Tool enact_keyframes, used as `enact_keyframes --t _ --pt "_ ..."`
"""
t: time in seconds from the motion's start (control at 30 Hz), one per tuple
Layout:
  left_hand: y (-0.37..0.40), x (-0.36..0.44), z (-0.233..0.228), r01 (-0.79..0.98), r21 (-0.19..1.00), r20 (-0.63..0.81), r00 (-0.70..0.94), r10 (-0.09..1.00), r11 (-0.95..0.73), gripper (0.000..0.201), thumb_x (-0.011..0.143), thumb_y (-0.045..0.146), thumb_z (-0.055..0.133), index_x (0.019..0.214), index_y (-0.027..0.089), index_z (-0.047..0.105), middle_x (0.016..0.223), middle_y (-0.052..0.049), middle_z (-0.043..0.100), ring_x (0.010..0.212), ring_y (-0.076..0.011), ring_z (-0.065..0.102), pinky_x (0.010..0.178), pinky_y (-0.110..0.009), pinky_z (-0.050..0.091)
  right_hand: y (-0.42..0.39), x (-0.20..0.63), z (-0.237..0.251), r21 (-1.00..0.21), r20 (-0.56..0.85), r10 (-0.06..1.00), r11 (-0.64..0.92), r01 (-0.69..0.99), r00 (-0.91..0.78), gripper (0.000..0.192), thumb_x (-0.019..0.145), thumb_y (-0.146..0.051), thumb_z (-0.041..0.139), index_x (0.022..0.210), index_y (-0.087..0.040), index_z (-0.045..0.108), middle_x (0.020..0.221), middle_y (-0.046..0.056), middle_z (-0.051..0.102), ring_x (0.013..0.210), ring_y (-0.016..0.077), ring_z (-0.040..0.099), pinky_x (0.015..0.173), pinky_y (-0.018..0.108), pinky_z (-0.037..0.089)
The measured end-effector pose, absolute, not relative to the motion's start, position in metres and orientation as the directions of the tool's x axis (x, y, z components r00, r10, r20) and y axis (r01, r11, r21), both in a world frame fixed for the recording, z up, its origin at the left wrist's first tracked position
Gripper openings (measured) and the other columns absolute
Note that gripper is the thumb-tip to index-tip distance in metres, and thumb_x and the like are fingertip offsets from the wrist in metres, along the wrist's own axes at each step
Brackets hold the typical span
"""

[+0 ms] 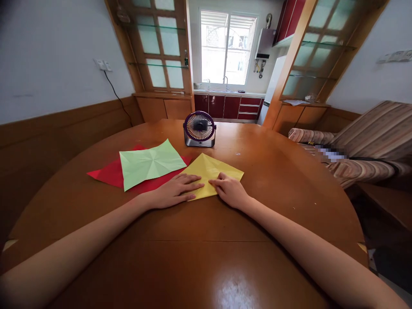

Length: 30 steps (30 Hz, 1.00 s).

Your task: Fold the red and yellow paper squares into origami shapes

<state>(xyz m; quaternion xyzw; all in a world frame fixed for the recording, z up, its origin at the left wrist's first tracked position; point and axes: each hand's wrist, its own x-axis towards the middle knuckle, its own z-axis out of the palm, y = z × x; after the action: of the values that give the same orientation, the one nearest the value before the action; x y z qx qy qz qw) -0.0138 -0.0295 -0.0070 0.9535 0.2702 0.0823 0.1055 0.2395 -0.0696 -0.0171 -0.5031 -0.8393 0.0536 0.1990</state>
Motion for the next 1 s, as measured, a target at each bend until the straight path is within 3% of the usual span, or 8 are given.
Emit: enact_keyframes --t 0.2,1.0 --pt "-0.0284 -0.0129 -0.0065 0.509 0.258 0.097 0.832 0.547 -0.821 0.047 0.1 0.051 0.027 0.141 0.036 0.044 0.15 -0.002 0.039 0.135 -0.0244 0.036 0.113 -0.042 0.022 -0.0697 0.2399 -0.0179 -0.284 0.293 0.861 0.494 0.822 -0.417 0.036 0.095 -0.019 0.043 0.124 -0.026 0.064 0.098 0.006 0.06 0.081 0.0153 0.059 0.074 0.026 0.043" --pt "-0.0276 -0.0107 -0.0059 0.511 0.227 0.107 0.833 0.543 -0.829 0.057 0.092 0.061 0.042 0.141 0.033 0.046 0.149 -0.006 0.041 0.135 -0.0285 0.037 0.112 -0.043 0.025 -0.0718 0.2388 -0.0162 -0.259 0.288 0.861 0.491 0.832 -0.419 0.035 0.096 -0.021 0.042 0.123 -0.025 0.064 0.098 0.006 0.059 0.079 0.0151 0.059 0.071 0.025 0.041"
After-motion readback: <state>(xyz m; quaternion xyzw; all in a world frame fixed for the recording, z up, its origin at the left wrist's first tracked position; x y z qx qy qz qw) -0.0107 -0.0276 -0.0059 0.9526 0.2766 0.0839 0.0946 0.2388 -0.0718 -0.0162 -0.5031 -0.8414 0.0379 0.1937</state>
